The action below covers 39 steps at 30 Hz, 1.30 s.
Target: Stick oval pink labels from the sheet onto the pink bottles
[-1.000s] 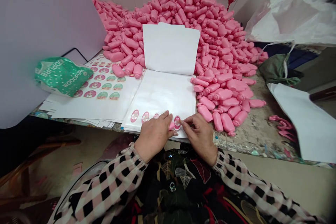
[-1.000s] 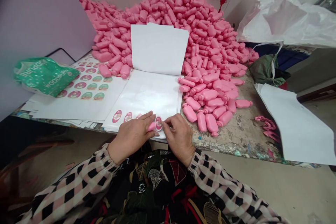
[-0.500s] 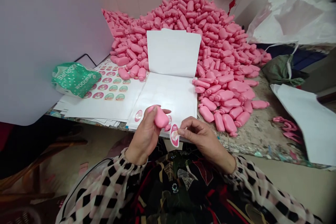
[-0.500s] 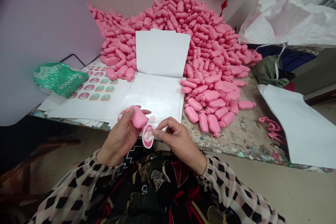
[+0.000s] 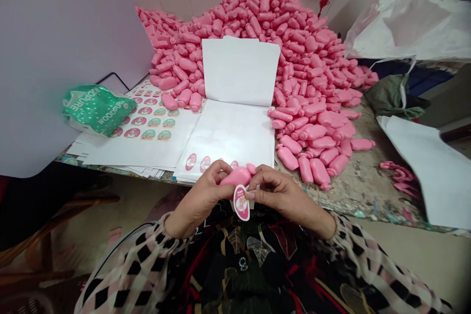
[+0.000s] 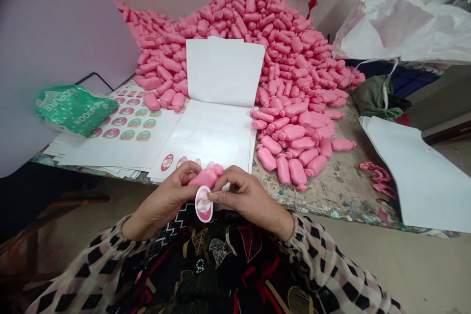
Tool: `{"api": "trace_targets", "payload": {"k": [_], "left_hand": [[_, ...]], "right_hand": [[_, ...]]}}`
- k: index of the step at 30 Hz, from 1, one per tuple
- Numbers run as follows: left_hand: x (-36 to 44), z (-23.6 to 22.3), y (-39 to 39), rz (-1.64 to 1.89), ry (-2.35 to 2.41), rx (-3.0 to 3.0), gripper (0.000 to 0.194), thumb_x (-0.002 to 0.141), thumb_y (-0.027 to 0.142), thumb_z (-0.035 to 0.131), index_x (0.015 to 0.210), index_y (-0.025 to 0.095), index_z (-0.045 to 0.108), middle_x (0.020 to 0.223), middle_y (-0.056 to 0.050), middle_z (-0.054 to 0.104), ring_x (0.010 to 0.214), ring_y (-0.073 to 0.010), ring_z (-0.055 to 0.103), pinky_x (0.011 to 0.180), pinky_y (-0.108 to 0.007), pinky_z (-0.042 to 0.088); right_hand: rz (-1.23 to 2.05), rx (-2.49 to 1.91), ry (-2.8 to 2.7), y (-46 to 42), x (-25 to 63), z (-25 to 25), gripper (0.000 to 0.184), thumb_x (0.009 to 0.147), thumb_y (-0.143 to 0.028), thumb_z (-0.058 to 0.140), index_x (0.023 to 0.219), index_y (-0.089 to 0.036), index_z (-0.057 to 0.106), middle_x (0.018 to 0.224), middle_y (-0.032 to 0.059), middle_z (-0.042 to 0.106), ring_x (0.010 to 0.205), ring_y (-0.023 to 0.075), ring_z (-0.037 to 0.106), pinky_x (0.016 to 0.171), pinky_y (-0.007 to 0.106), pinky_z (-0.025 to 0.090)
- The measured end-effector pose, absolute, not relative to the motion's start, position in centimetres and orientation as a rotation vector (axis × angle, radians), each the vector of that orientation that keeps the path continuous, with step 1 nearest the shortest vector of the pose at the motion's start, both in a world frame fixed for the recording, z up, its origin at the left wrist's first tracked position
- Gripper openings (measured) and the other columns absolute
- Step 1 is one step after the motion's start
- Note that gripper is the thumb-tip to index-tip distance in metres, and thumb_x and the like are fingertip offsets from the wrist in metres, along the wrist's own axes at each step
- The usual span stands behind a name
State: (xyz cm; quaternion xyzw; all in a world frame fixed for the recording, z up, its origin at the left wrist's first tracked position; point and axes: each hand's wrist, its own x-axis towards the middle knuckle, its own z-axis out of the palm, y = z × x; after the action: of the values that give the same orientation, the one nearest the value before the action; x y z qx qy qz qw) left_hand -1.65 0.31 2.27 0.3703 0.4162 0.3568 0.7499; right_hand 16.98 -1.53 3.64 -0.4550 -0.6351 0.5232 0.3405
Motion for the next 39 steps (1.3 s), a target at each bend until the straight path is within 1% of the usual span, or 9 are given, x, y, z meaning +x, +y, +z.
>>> {"api": "trace_targets", "payload": {"k": [3,5,7,10,13,15,18,21,39], "left_hand": [[-2.0,2.2,0.6,0.568,0.820,0.862,0.042,0.065,0.006,0.069,0.102,0.021,0.056,0.077,0.004,0.058,0.063,-0.0065,0.051,0.058,-0.018,0.039],[-1.9,2.0,0.6,0.562,0.778,0.808,0.041,0.067,0.008,0.069,0.105,0.019,0.058,0.080,0.001,0.059,0.067,-0.0074,0.052,0.062,-0.019,0.041],[-1.5,1.8,0.7,0.626,0.763,0.699,0.039,0.071,0.012,0.069,0.108,0.020,0.059,0.080,0.001,0.057,0.070,-0.0091,0.054,0.066,-0.021,0.044],[-0.8,1.6,0.7,0.733,0.760,0.502,0.036,0.079,0.027,0.066,0.114,0.024,0.058,0.083,0.000,0.055,0.071,-0.0099,0.055,0.067,-0.025,0.048],[-0.1,1.6,0.8,0.749,0.735,0.365,0.037,0.084,0.048,0.055,0.112,0.023,0.059,0.092,-0.002,0.054,0.071,-0.0100,0.055,0.060,-0.024,0.049],[0.3,1.7,0.9,0.756,0.719,0.339,0.041,0.084,0.054,0.050,0.108,0.022,0.061,0.092,-0.003,0.055,0.067,-0.0097,0.054,0.053,-0.022,0.048],[1.0,1.6,0.9,0.799,0.711,0.342,0.041,0.084,0.054,0.050,0.106,0.021,0.060,0.087,-0.003,0.056,0.064,-0.0098,0.053,0.050,-0.022,0.047],[1.4,1.5,0.9,0.816,0.693,0.338,0.043,0.084,0.056,0.048,0.107,0.021,0.059,0.084,-0.004,0.057,0.065,-0.0107,0.054,0.053,-0.023,0.048],[1.7,1.3,0.8,0.814,0.700,0.331,0.044,0.084,0.057,0.047,0.103,0.019,0.060,0.085,-0.003,0.057,0.065,-0.0092,0.055,0.054,-0.022,0.049]], "right_hand": [[1.437,-1.120,-1.758,-1.5,17.2,4.0,0.014,0.078,-0.035,0.067,0.078,-0.022,0.065,0.087,-0.0002,0.060,0.081,0.0128,0.057,0.077,0.029,0.047],[1.452,-1.098,-1.767,-1.5,17.3,4.2,0.012,0.077,-0.034,0.068,0.077,-0.022,0.065,0.088,-0.0007,0.060,0.082,0.0128,0.057,0.079,0.030,0.046],[1.455,-1.121,-1.712,-1.5,17.5,4.2,0.013,0.077,-0.034,0.068,0.076,-0.022,0.064,0.085,-0.0013,0.060,0.079,0.0121,0.057,0.076,0.029,0.046],[1.475,-1.224,-1.536,-1.4,17.6,4.1,0.018,0.079,-0.037,0.066,0.077,-0.019,0.062,0.076,-0.0021,0.060,0.068,0.0101,0.053,0.064,0.024,0.043],[1.363,-1.327,-1.400,-1.2,17.4,3.8,0.023,0.078,-0.040,0.065,0.076,-0.018,0.060,0.069,-0.0028,0.057,0.060,0.0086,0.048,0.055,0.022,0.039],[1.240,-1.366,-1.386,-1.1,17.2,3.5,0.023,0.078,-0.040,0.065,0.075,-0.018,0.060,0.067,-0.0026,0.056,0.059,0.0089,0.047,0.054,0.022,0.038],[1.102,-1.366,-1.428,-1.1,16.8,3.2,0.019,0.080,-0.037,0.064,0.077,-0.018,0.062,0.071,-0.0007,0.059,0.065,0.0109,0.051,0.059,0.023,0.041],[1.079,-1.339,-1.465,-1.2,16.4,3.1,0.016,0.082,-0.035,0.062,0.079,-0.019,0.063,0.076,0.0001,0.063,0.070,0.0121,0.055,0.064,0.025,0.044],[1.055,-1.333,-1.515,-1.6,16.1,3.0,0.018,0.084,-0.037,0.059,0.082,-0.020,0.065,0.077,0.0009,0.066,0.070,0.0134,0.060,0.065,0.026,0.048]]}}
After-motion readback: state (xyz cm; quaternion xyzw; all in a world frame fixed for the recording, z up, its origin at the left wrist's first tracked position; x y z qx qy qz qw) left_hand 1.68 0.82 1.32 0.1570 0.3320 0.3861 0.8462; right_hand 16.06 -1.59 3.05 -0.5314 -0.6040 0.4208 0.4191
